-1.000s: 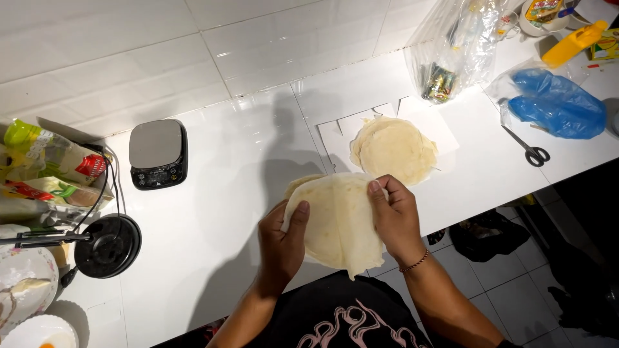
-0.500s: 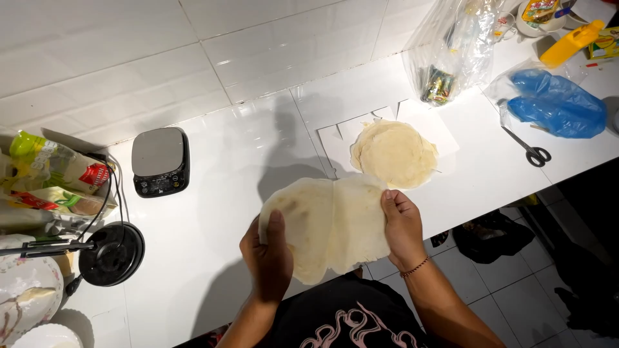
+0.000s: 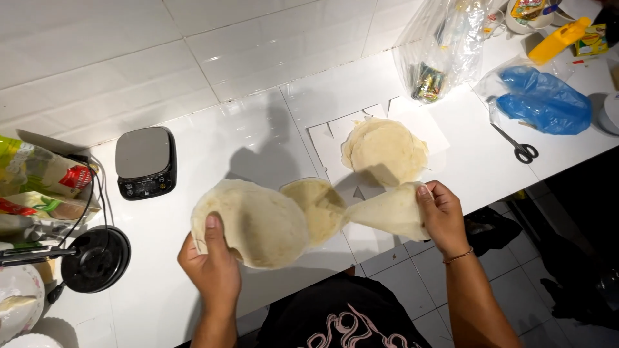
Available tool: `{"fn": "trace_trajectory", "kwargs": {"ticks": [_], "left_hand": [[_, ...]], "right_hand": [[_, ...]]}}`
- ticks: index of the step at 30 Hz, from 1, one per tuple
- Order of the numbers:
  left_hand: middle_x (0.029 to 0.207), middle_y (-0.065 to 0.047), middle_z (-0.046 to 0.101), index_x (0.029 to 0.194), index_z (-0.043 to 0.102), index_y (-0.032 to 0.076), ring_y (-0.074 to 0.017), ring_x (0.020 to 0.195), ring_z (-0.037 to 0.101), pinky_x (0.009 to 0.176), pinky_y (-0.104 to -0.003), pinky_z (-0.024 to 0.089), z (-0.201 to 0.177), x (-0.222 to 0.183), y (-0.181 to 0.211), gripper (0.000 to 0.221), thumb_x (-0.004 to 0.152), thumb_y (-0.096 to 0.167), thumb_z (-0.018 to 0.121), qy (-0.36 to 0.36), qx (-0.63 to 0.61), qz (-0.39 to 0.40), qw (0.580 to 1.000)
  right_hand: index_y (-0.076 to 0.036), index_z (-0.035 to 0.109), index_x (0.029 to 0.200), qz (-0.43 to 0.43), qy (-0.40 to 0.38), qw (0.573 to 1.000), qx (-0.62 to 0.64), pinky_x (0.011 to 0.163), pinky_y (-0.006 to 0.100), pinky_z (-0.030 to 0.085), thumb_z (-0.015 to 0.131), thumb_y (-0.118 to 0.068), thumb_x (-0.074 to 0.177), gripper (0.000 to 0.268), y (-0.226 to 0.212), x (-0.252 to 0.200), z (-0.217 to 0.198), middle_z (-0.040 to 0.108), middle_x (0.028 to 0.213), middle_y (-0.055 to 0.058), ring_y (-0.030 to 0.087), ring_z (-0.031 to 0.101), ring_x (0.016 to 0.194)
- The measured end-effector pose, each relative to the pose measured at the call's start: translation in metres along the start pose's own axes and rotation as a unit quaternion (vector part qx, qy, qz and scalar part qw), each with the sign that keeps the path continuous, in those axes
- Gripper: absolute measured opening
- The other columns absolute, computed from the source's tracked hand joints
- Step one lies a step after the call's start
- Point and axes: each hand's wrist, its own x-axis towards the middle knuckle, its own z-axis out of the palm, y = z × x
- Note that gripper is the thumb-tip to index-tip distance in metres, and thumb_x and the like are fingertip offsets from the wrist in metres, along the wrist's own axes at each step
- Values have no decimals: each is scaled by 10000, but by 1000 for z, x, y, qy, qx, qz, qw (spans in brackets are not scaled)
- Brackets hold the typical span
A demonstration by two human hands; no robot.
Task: Peeling thin dough wrappers from a stack and placing them on a counter.
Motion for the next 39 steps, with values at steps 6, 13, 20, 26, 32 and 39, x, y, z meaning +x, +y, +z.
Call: {"fn": "trace_trajectory", "kwargs": {"ticks": [6,13,20,26,32,39], "left_hand": [[614,93,324,659,424,121,-34,523,311,361,-224,248,0,-3,-26,470,1049,268,639,13,-23,50,998],[649,51,463,875,652,82,-59,540,443,396,-255,323,-9,-6,-32,300,1066,313,679,93,22,31,995],[646,60,489,811,598,138,-68,541,456,411,-271,332,-3,-28,-11,315,1065,281,718,177,-1,-18,984],[614,27,546,824,667,137,-57,377,372,264,-263,224,25,-47,-5,212,991,242,746,172,-17,-110,979],[646,-43,632,774,686,39,-120,558,538,447,-281,412,25,-63,-38,231,945,190,727,9,20,-10,1000],[721,-17,692,838,740,-19,-137,649,624,498,-306,524,32,-63,-13,396,893,372,720,-280,-76,12,957]], "right_hand": [[-142,564,817,-36,-49,997,-46,461,249,296,541,-213,1107,300,4,25,-43,425,596,-61,57,325,496],[-113,542,926,-138,153,953,-223,610,311,309,576,-207,1174,267,18,124,-113,445,733,-43,102,354,651],[-152,667,1079,-393,175,765,-480,493,479,445,673,-278,1079,125,31,198,-62,635,716,112,376,615,591],[-134,651,1176,-431,-49,738,-517,635,542,453,702,-277,895,319,103,124,86,679,1135,134,367,622,813],[-82,645,1249,-216,-271,936,-67,960,429,512,456,-625,969,640,2,-43,133,710,1211,121,284,662,1126],[22,547,1393,22,-418,814,402,976,406,560,848,-309,879,680,-61,-22,72,669,1295,161,269,662,1149]]}}
